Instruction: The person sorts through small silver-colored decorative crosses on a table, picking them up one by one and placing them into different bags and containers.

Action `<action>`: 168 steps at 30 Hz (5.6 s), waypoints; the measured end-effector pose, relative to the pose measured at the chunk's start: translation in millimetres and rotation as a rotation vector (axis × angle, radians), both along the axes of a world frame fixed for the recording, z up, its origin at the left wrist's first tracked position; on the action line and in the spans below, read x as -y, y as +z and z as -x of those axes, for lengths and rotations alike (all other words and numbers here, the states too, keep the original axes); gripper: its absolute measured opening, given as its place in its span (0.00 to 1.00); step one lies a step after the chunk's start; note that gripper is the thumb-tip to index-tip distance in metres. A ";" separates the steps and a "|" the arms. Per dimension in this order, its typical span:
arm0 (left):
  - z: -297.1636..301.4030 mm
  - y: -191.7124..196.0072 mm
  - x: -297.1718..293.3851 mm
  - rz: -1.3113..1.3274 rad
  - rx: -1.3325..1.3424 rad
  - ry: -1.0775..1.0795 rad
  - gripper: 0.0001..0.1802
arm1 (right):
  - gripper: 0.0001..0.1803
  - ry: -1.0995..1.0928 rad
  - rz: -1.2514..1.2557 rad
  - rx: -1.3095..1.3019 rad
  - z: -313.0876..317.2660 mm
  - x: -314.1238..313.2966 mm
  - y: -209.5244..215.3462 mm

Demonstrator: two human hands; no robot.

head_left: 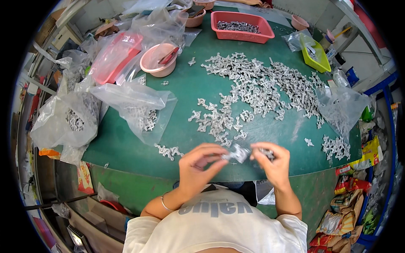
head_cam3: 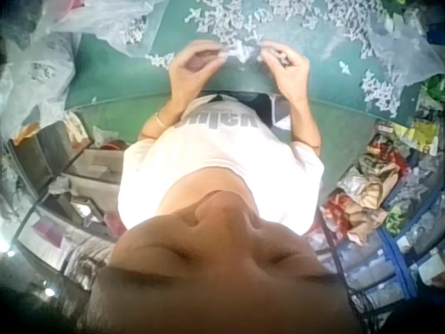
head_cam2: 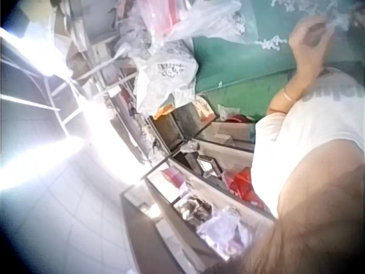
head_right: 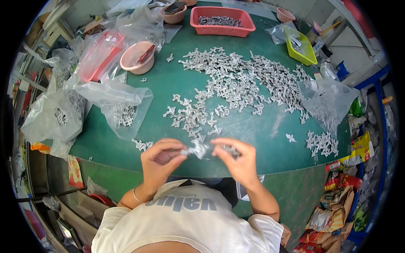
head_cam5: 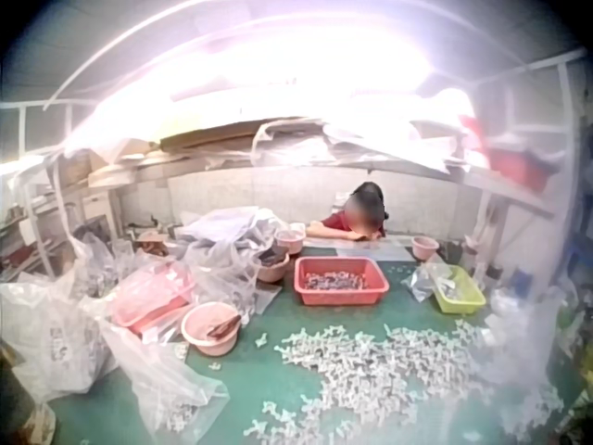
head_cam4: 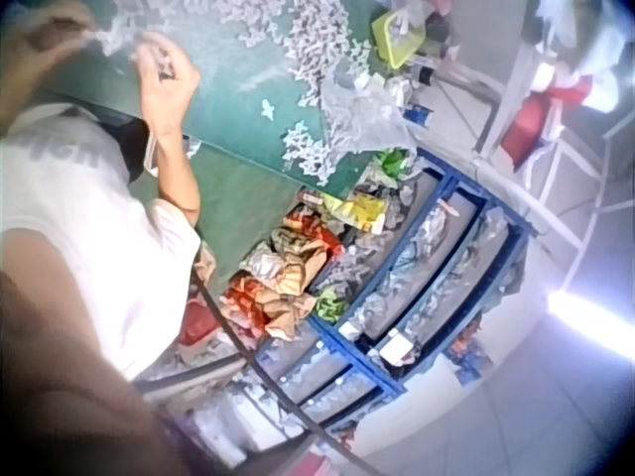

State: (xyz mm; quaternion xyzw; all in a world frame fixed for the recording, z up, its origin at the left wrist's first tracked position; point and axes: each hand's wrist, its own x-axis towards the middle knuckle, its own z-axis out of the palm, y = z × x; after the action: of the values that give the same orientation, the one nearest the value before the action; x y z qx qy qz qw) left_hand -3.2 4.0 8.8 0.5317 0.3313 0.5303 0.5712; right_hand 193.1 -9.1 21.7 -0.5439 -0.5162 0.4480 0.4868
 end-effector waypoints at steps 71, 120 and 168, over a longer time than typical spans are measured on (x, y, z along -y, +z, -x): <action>4.9 -2.8 2.7 -0.267 -0.303 0.012 0.14 | 0.10 -0.003 -0.160 0.048 23.7 15.0 -4.6; 34.7 -62.4 -1.5 -0.188 -0.658 0.266 0.16 | 0.09 0.034 -0.135 0.549 24.8 -35.5 -92.2; 15.4 -43.5 -5.0 -0.022 -0.422 -0.006 0.24 | 0.08 -0.092 -0.238 0.519 21.1 -18.6 -57.9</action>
State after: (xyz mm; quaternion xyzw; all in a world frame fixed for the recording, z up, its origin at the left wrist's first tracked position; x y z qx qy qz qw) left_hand -18.6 9.1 -34.7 0.6383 0.4361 0.4091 0.4848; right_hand 172.0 9.5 -36.2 -0.6024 -0.6473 0.2076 0.4184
